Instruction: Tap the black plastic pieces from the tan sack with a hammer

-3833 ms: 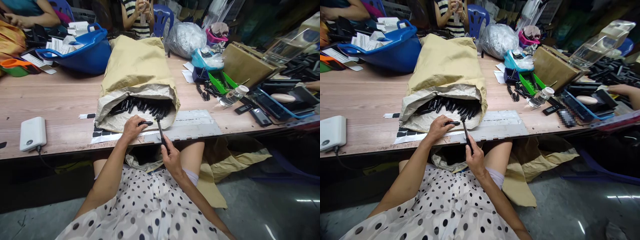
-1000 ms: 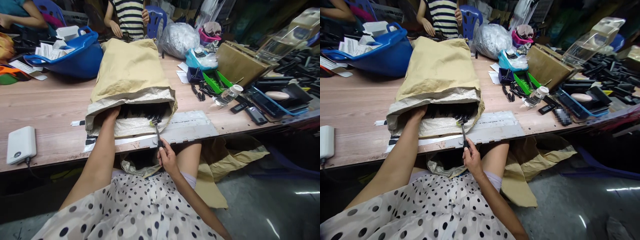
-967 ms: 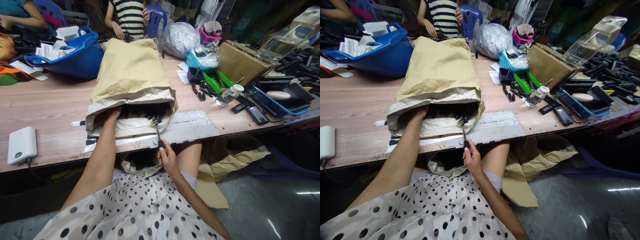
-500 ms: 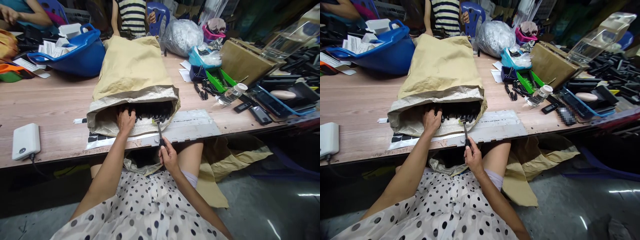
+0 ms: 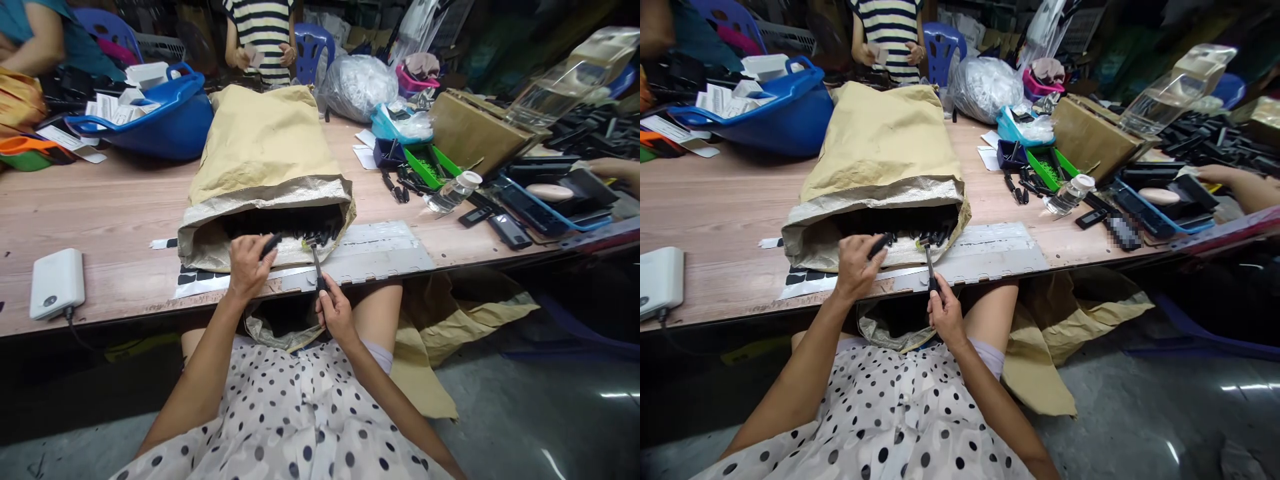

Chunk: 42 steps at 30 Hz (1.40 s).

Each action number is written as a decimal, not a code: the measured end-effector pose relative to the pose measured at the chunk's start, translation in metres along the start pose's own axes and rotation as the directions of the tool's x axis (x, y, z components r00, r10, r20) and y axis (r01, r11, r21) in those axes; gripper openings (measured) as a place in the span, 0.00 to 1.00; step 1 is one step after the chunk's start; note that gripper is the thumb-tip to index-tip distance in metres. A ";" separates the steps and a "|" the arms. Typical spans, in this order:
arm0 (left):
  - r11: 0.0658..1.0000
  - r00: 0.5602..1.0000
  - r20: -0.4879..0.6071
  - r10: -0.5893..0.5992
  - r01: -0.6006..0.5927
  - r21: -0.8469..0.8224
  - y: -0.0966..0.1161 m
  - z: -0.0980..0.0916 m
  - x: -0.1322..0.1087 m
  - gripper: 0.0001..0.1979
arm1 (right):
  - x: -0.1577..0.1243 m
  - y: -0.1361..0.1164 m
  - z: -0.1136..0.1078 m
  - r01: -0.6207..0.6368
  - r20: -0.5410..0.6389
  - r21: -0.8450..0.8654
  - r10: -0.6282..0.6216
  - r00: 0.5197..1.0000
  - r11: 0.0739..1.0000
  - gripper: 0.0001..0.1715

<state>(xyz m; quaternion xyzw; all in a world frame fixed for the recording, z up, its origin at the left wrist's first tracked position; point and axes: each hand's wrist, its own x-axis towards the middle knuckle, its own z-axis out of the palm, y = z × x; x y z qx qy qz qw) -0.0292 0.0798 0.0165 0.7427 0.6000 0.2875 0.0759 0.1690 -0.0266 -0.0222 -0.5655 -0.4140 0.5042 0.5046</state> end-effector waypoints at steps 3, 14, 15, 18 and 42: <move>0.993 0.981 0.163 0.103 -0.111 0.042 0.006 0.007 -0.010 0.18 | 0.001 0.000 -0.001 0.001 0.004 -0.011 -0.001 1.000 1.000 0.39; 0.998 0.982 0.173 0.070 -0.068 -0.016 -0.004 0.015 -0.001 0.13 | 0.002 -0.001 -0.003 -0.009 0.011 -0.014 0.009 1.000 1.000 0.38; 0.998 0.983 0.172 0.067 -0.065 -0.021 -0.003 0.016 -0.002 0.12 | 0.002 0.000 -0.004 -0.007 0.013 -0.018 0.007 1.000 1.000 0.38; 0.997 0.980 0.182 0.078 -0.073 -0.037 -0.004 0.018 -0.003 0.11 | 0.001 0.002 -0.007 0.007 0.023 -0.064 -0.006 1.000 0.998 0.35; 0.995 0.978 0.206 0.038 -0.018 -0.097 0.004 0.022 -0.003 0.11 | -0.020 -0.010 -0.017 0.465 0.126 -0.459 -0.463 0.877 0.757 0.26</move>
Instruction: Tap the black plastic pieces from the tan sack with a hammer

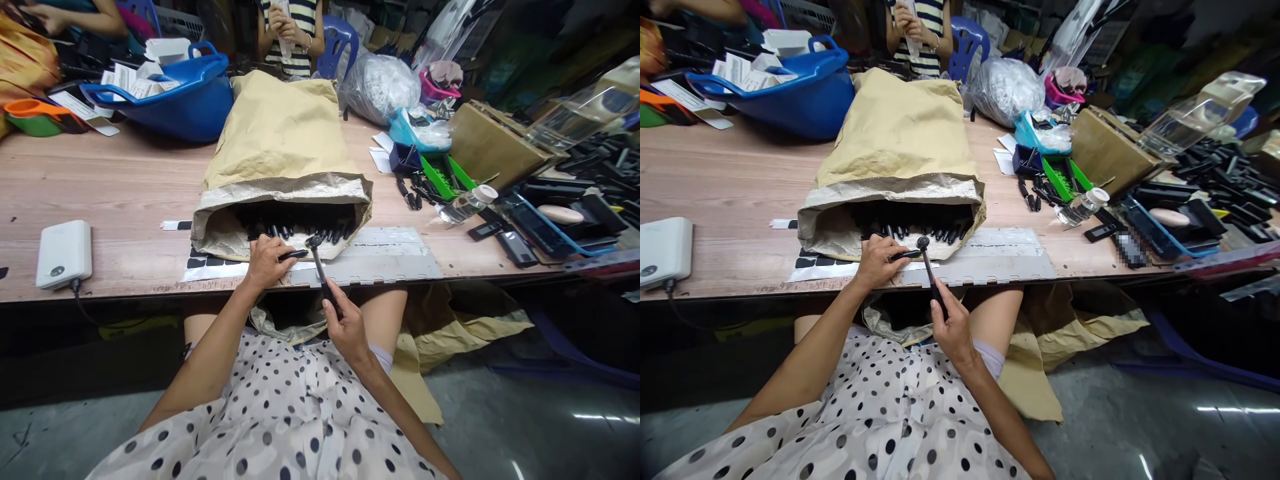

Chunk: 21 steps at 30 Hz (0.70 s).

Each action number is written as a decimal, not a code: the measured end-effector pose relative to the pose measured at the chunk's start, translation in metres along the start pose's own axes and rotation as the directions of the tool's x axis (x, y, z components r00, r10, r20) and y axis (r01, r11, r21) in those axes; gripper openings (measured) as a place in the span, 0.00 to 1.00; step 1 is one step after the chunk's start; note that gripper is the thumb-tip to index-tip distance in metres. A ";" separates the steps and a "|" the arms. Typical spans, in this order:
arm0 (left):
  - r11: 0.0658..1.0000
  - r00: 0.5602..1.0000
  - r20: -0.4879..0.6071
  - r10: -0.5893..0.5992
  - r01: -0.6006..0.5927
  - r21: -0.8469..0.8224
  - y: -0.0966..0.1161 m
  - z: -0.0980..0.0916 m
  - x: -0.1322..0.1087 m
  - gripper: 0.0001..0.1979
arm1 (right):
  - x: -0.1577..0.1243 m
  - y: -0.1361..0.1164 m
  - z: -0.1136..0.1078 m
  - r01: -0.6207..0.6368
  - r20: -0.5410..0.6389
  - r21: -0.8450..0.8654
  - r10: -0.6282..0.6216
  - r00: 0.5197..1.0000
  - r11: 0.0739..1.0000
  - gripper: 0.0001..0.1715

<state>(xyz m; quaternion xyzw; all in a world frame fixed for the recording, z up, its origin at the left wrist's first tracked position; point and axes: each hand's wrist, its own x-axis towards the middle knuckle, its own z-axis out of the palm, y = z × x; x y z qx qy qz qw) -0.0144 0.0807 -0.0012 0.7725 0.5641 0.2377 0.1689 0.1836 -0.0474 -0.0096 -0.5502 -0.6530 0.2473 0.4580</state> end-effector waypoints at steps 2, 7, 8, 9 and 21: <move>1.000 1.000 0.004 0.007 -0.007 -0.004 0.000 0.000 0.000 0.11 | 0.000 0.000 0.000 0.017 -0.023 -0.016 -0.018 1.000 1.000 0.26; 1.000 1.000 0.017 0.006 -0.006 0.001 0.001 -0.001 0.000 0.11 | -0.003 0.005 0.002 0.019 0.010 -0.050 -0.018 1.000 0.999 0.26; 1.000 1.000 0.017 0.007 -0.007 0.004 0.001 -0.001 0.001 0.11 | -0.004 0.006 0.003 0.018 0.021 -0.049 -0.017 1.000 0.999 0.26; 1.000 1.000 0.017 0.008 -0.008 0.006 0.001 -0.001 0.001 0.11 | -0.004 0.007 0.003 0.019 0.024 -0.048 -0.018 1.000 0.999 0.26; 0.999 0.999 -0.002 0.042 -0.042 0.015 -0.001 -0.001 -0.001 0.11 | -0.006 0.006 0.015 0.114 0.018 -0.027 -0.114 0.993 0.993 0.26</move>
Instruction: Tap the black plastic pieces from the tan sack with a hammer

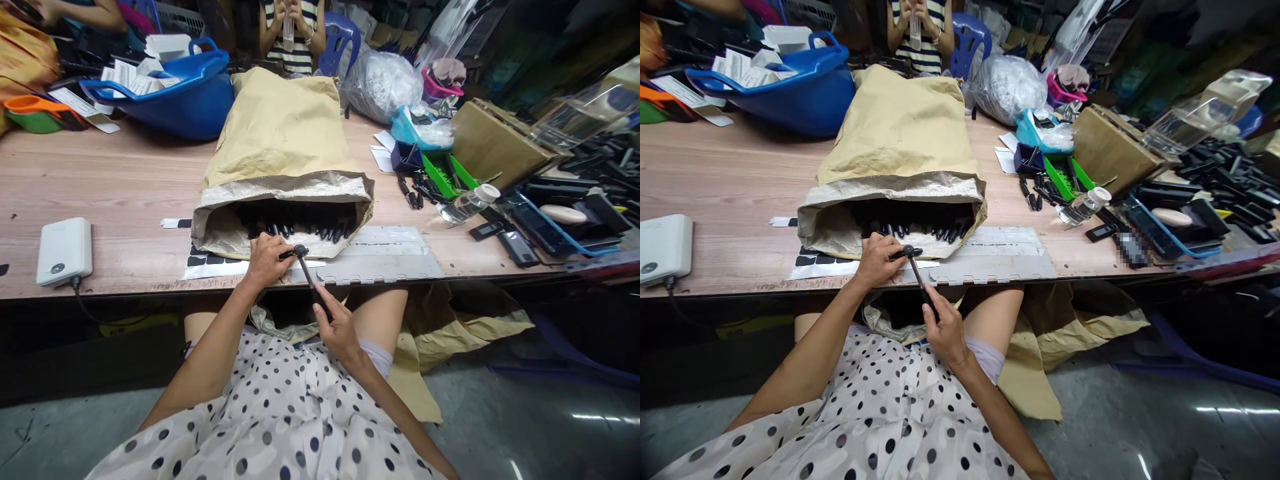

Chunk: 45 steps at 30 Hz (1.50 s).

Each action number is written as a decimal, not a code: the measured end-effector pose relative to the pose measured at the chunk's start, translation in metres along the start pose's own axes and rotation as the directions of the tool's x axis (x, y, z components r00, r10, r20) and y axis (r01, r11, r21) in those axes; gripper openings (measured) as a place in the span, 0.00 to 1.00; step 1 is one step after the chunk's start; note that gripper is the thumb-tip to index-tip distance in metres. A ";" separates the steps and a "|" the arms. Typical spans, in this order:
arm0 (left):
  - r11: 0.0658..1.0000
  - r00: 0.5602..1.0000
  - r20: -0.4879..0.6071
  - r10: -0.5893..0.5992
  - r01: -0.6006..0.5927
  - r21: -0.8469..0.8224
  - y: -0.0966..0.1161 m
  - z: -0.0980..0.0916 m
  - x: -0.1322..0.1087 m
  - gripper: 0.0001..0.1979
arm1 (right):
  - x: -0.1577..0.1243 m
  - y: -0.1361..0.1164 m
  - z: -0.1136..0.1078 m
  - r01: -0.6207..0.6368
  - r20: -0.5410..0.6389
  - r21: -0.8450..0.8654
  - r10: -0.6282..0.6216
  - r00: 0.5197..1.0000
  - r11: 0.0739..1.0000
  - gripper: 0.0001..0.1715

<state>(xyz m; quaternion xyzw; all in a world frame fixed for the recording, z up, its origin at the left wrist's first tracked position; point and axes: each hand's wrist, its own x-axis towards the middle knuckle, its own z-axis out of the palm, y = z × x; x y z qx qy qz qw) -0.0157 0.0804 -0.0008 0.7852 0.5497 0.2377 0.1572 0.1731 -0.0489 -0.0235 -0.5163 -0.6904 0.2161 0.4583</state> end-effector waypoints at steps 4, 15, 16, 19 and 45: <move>1.000 1.000 -0.025 0.011 -0.012 -0.003 0.000 0.002 0.000 0.09 | 0.000 0.005 -0.002 -0.109 -0.046 0.041 0.111 0.993 0.993 0.25; 0.963 0.953 -0.173 0.249 -0.263 -0.064 0.005 -0.004 -0.020 0.14 | 0.003 0.014 0.002 -0.518 0.097 0.515 0.554 0.827 0.683 0.33; 0.953 0.944 -0.160 0.287 -0.299 -0.053 0.006 -0.003 -0.025 0.15 | 0.004 0.013 0.001 -0.517 0.104 0.522 0.551 0.828 0.678 0.33; 0.935 0.929 -0.105 0.354 -0.351 0.054 0.009 0.003 -0.032 0.17 | 0.005 0.011 0.000 -0.518 0.117 0.520 0.544 0.831 0.680 0.33; 0.950 0.891 0.352 0.288 -0.311 0.008 0.014 0.079 -0.100 0.10 | 0.004 0.010 0.004 -0.504 0.120 0.480 0.515 0.849 0.718 0.30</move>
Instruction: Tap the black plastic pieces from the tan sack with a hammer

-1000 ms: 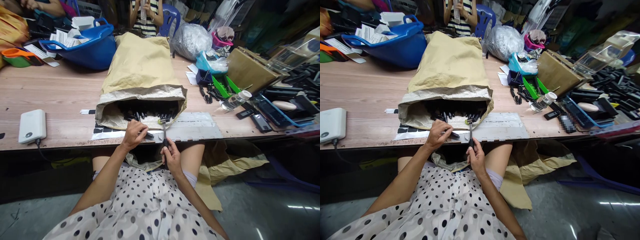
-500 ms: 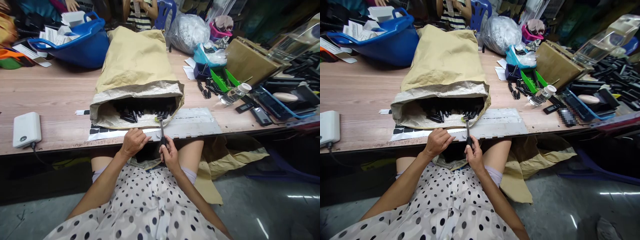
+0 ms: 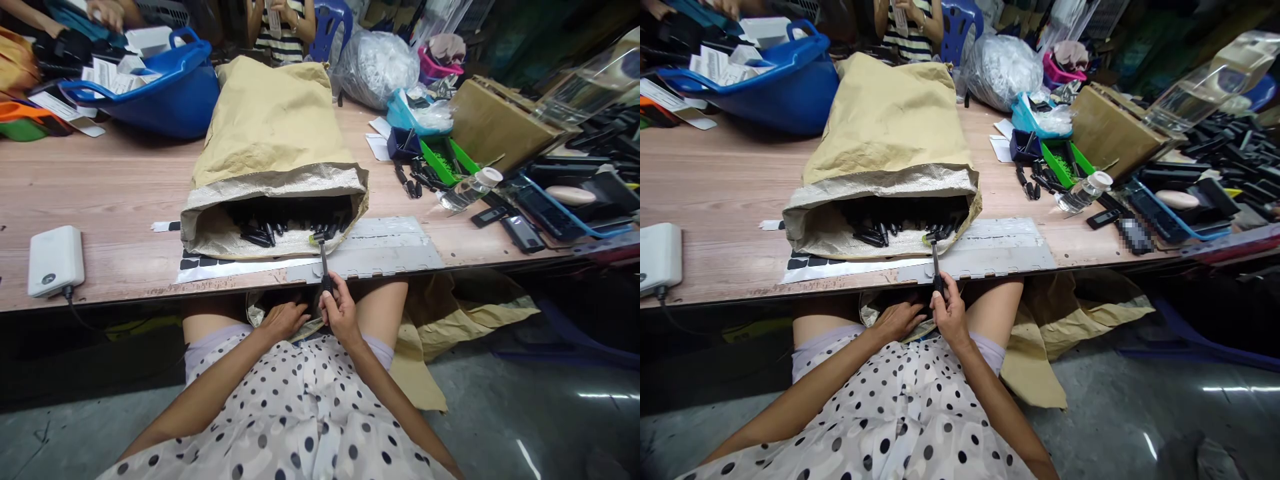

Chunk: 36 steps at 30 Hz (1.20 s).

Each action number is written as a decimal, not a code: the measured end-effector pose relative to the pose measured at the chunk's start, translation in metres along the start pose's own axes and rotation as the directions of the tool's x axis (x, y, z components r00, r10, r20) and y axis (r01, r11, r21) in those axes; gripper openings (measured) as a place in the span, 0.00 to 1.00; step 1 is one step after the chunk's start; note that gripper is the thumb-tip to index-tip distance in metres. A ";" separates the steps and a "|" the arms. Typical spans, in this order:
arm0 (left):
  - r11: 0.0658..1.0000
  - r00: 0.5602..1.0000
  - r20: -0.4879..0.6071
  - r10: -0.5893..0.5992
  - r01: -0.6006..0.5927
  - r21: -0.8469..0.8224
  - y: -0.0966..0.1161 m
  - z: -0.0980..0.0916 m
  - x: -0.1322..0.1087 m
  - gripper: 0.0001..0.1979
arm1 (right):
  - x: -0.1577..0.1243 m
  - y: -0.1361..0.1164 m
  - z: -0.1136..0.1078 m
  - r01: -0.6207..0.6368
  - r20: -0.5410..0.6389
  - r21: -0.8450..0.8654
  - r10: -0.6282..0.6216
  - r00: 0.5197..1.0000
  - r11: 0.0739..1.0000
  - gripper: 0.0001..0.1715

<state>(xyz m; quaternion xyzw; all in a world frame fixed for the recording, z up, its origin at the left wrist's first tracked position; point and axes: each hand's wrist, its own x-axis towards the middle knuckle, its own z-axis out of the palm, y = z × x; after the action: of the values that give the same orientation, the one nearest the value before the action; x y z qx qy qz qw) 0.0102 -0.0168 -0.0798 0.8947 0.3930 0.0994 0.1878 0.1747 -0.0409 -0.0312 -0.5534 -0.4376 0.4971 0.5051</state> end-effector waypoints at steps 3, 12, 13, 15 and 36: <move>0.948 0.937 -0.164 0.309 -0.316 -0.023 0.004 -0.021 -0.002 0.12 | 0.000 -0.001 0.000 -0.002 -0.004 -0.008 0.002 1.000 1.000 0.30; 0.953 0.717 -0.660 -0.223 0.303 0.008 -0.059 -0.123 0.023 0.09 | 0.001 0.002 0.000 0.004 -0.001 -0.015 -0.004 1.000 1.000 0.32; 0.939 0.736 -0.625 -0.261 0.345 0.014 -0.068 -0.128 0.026 0.07 | 0.001 0.003 0.000 0.008 0.000 -0.016 -0.008 1.000 1.000 0.32; 0.923 0.782 -0.538 -0.313 0.384 0.022 -0.081 -0.132 0.029 0.06 | 0.001 0.004 0.000 0.016 0.000 -0.017 -0.016 1.000 1.000 0.31; 0.966 0.857 -0.467 -0.216 0.258 0.028 -0.045 -0.113 0.052 0.06 | 0.003 0.007 0.000 0.017 0.001 -0.038 -0.017 1.000 0.999 0.31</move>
<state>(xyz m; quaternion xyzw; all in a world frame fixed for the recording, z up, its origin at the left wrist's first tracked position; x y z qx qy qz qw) -0.0216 0.0787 0.0057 0.7977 0.5374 0.2669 0.0598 0.1749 -0.0384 -0.0386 -0.5589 -0.4520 0.4845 0.4987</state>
